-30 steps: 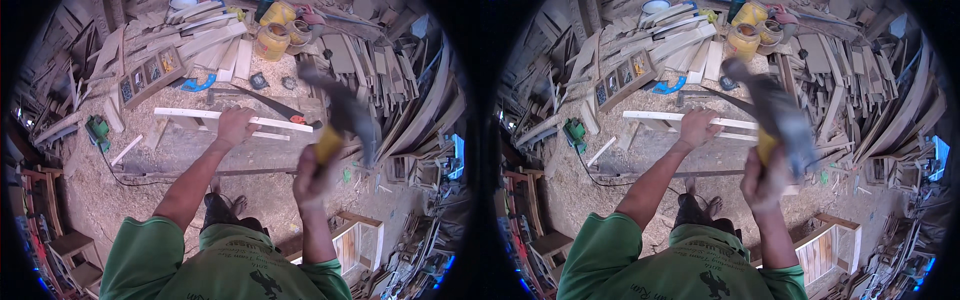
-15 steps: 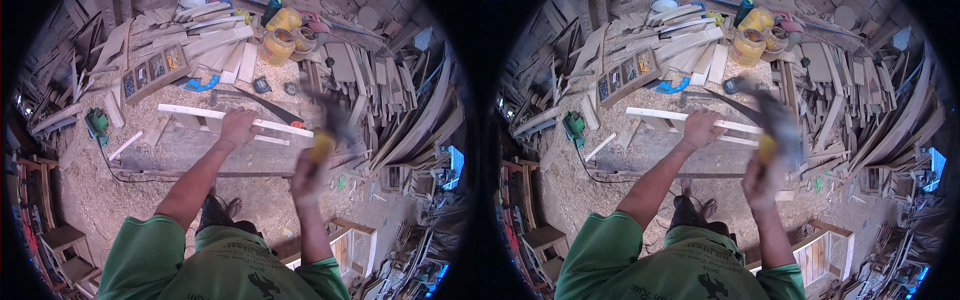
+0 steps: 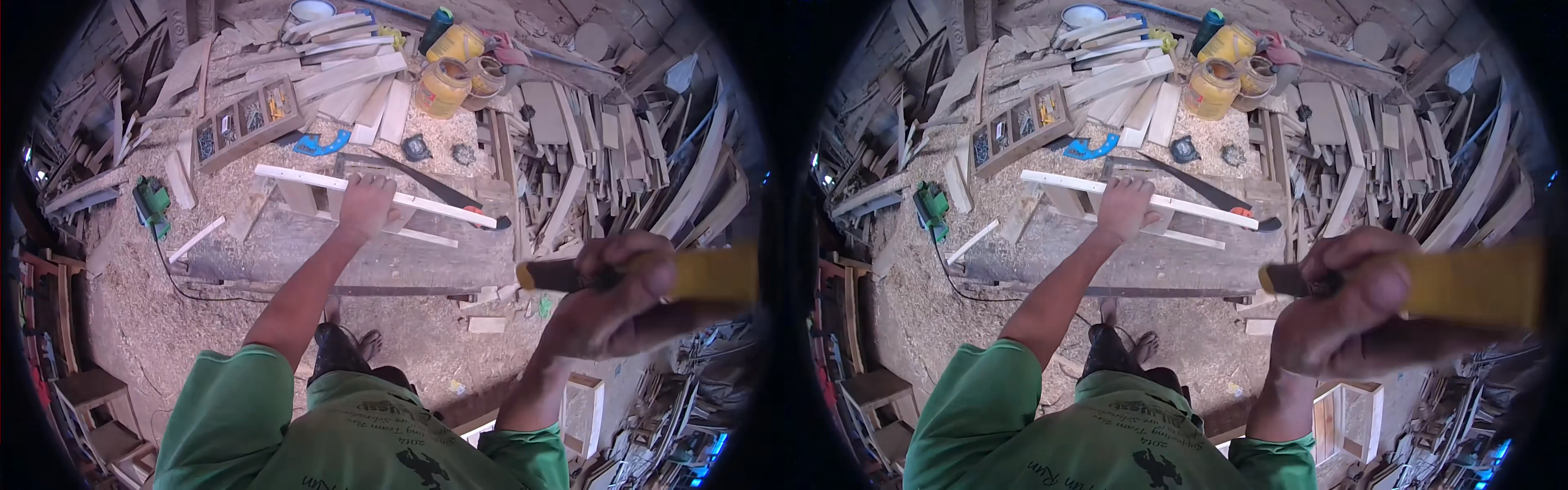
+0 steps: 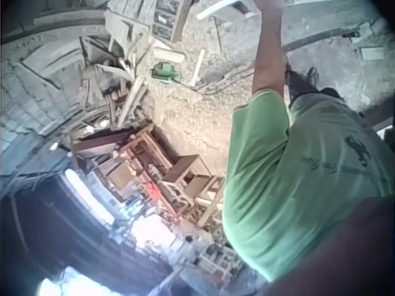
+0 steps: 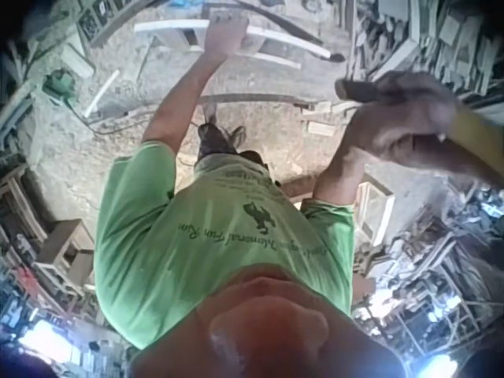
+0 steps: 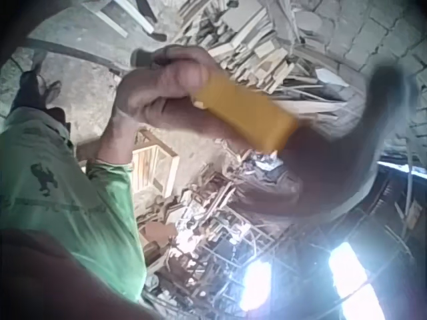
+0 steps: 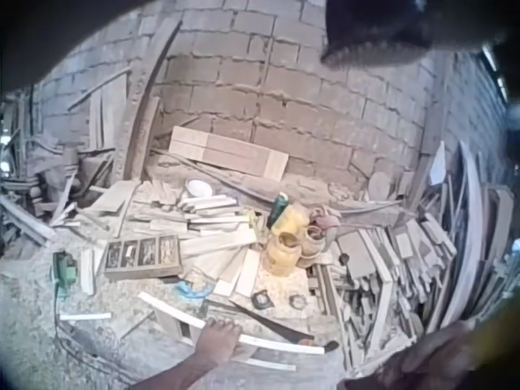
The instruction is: The person assembles a rectangular wooden frame by hand, using a hammer to drive nails into the joints. They repeatedly position the pieces, hammer the nails, and check the alignment of the frame on a workbench.
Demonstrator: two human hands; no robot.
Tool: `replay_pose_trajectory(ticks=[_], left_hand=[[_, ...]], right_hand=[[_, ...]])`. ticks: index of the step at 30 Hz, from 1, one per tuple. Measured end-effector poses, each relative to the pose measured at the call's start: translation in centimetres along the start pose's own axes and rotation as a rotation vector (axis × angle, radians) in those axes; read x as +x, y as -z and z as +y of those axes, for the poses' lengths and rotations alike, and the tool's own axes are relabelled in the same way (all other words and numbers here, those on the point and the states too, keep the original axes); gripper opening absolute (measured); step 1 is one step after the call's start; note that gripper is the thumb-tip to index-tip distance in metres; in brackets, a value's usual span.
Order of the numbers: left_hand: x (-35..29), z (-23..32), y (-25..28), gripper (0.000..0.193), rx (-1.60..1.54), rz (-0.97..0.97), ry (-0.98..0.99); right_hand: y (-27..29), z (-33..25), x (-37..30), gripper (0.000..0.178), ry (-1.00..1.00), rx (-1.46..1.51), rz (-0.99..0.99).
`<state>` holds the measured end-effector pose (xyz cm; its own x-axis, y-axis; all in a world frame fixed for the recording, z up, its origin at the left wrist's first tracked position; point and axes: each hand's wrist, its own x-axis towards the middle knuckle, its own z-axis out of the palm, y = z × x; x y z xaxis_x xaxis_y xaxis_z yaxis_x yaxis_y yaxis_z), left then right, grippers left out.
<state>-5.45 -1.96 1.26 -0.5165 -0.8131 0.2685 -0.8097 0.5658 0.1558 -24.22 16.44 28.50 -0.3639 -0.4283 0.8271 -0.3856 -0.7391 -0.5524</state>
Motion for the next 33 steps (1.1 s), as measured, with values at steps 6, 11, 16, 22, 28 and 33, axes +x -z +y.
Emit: replay_pose_trajectory(ticks=[6, 11, 16, 22, 28, 33], left_hand=[[0.0, 0.6, 0.7, 0.056, -0.029, -0.014, -0.023], [-0.9, 1.0, -0.2, 0.055, -0.022, -0.026, -0.016], [-0.7, 0.2, 0.6, 0.047, -0.057, 0.056, -0.020], [-1.2, 2.0, 1.0, 0.047, -0.074, 0.014, -0.040], [-1.1, 0.3, 1.0, 0.043, -0.044, 0.006, 0.010], [-0.8, 0.9, 1.1, 0.042, -0.060, 0.008, -0.031]], right_hand=[[2.4, 9.7, -14.7, 0.067, -0.575, -0.872, -1.002], [0.3, 8.8, -11.9, 0.066, -0.529, -0.560, -0.575], [-2.2, 3.7, -3.5, 0.046, 0.063, -0.213, -0.124], [2.3, 10.0, -18.6, 0.060, -0.648, -0.749, -0.667], [-1.5, 4.6, -7.1, 0.070, -0.311, -0.456, -0.362], [1.3, 6.9, -10.8, 0.044, -0.073, -0.326, -0.169]])
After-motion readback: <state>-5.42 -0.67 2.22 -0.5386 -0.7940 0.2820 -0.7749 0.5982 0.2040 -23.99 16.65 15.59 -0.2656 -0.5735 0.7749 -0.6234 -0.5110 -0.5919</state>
